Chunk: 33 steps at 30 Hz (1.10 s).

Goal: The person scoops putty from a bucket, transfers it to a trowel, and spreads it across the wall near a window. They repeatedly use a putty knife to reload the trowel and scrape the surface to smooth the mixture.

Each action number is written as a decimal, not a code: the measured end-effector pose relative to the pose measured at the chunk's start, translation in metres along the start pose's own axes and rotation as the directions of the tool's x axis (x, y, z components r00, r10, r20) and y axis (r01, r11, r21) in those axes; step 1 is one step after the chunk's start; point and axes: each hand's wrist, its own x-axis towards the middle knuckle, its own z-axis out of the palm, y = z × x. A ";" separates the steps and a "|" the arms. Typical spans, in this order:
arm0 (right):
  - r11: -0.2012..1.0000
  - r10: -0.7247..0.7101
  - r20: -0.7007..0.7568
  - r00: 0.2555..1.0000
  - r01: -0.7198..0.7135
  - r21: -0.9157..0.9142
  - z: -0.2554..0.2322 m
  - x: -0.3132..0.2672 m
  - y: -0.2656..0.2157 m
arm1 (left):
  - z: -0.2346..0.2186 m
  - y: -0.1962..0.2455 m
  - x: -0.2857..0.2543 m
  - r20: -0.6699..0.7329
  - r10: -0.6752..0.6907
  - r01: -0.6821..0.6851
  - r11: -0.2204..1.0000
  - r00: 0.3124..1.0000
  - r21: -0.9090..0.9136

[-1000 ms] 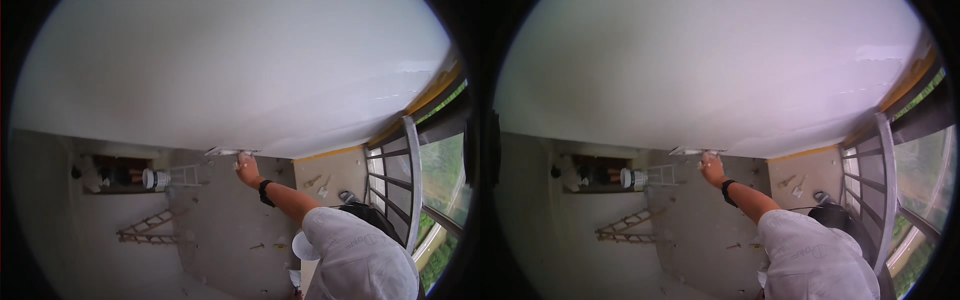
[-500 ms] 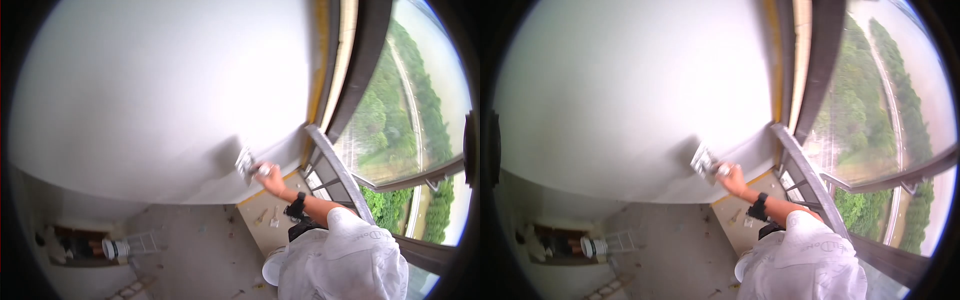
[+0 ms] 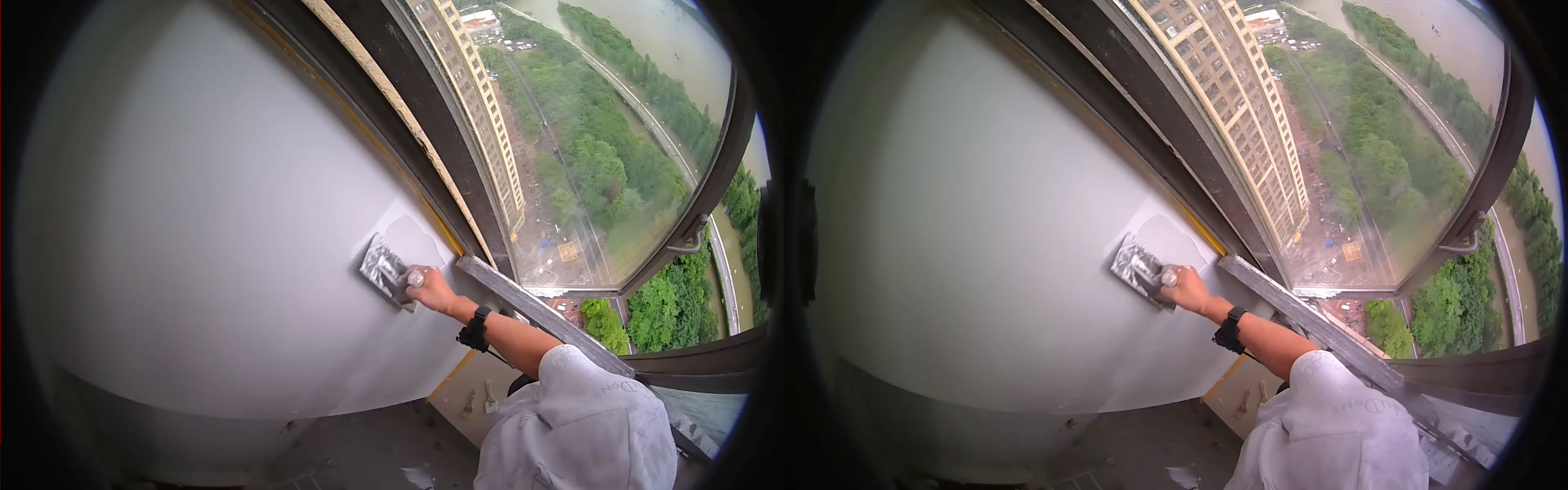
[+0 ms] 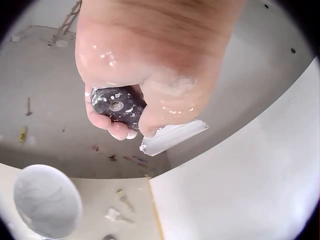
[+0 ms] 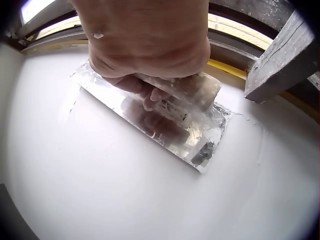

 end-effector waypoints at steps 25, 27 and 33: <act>0.915 -0.329 -0.455 0.828 0.159 -0.372 -0.040 0.053 -0.043 | 0.057 0.071 0.180 0.154 0.012 -0.097 0.823 0.988 0.560; 0.912 -0.321 -0.455 0.831 0.141 -0.386 -0.039 0.054 -0.048 | 0.054 0.081 0.196 0.156 0.014 -0.103 0.808 0.988 0.580; 0.942 -0.283 -0.375 0.883 0.183 -0.281 -0.008 0.044 -0.076 | 0.038 0.087 0.222 0.167 0.010 -0.113 0.774 0.986 0.623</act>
